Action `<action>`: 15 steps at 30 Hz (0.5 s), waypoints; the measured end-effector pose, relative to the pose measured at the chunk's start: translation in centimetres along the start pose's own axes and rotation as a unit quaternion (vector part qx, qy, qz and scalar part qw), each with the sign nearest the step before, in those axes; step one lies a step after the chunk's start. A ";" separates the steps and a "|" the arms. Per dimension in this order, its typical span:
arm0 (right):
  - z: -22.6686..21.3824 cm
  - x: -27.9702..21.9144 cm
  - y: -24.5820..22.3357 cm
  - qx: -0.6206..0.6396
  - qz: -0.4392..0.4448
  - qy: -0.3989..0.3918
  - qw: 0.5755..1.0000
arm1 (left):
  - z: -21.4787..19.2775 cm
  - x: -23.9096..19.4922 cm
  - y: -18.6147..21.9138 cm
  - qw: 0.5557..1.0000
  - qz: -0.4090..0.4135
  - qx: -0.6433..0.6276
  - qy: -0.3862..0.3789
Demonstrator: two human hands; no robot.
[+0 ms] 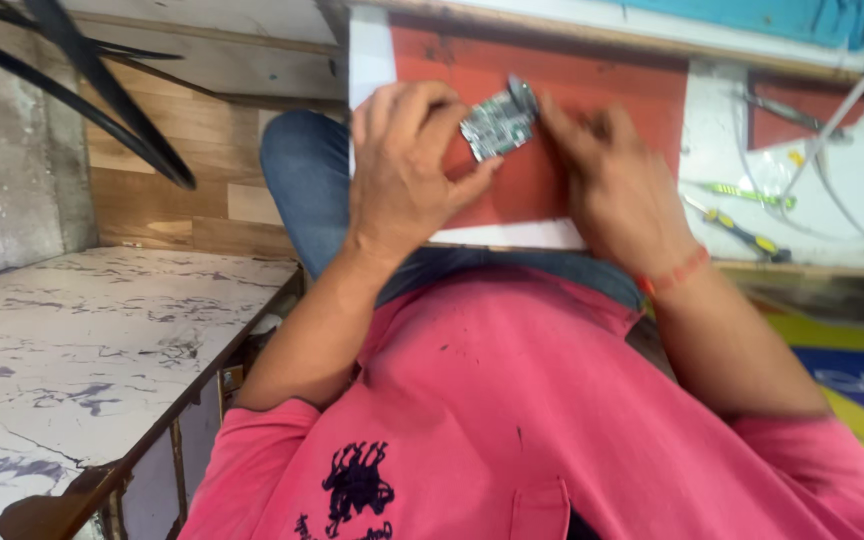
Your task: The person scrapes a small green circuit board with a purple tool, then uses a hot air gun to heat the board. The person holds the board with one hand while applying heat with the other.
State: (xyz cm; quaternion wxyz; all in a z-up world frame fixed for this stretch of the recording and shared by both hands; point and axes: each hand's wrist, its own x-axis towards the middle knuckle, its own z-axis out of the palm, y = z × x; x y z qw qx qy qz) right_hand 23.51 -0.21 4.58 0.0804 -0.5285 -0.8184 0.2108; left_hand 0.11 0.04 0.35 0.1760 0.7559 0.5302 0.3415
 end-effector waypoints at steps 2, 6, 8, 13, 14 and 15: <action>0.1 0.3 -0.2 -0.025 0.021 -0.004 0.999 | 0.0 -0.2 0.4 1.000 -0.008 0.000 -0.001; -0.3 1.2 -0.8 -0.015 0.011 0.007 1.000 | -0.4 0.8 0.3 1.000 0.005 0.001 0.017; 0.2 1.0 -0.6 -0.024 0.014 0.033 0.999 | -0.2 0.5 0.0 1.000 0.002 0.006 0.011; 0.3 -0.4 -0.4 -0.042 0.003 0.009 0.999 | 0.0 -0.2 -0.1 1.000 0.012 -0.005 0.012; 0.1 0.3 -0.3 -0.043 -0.016 0.020 0.999 | -0.1 0.3 -0.1 1.000 0.018 -0.009 0.021; -0.2 1.7 0.1 -0.049 -0.028 0.033 0.998 | -0.4 1.1 -0.5 0.999 0.024 -0.014 0.030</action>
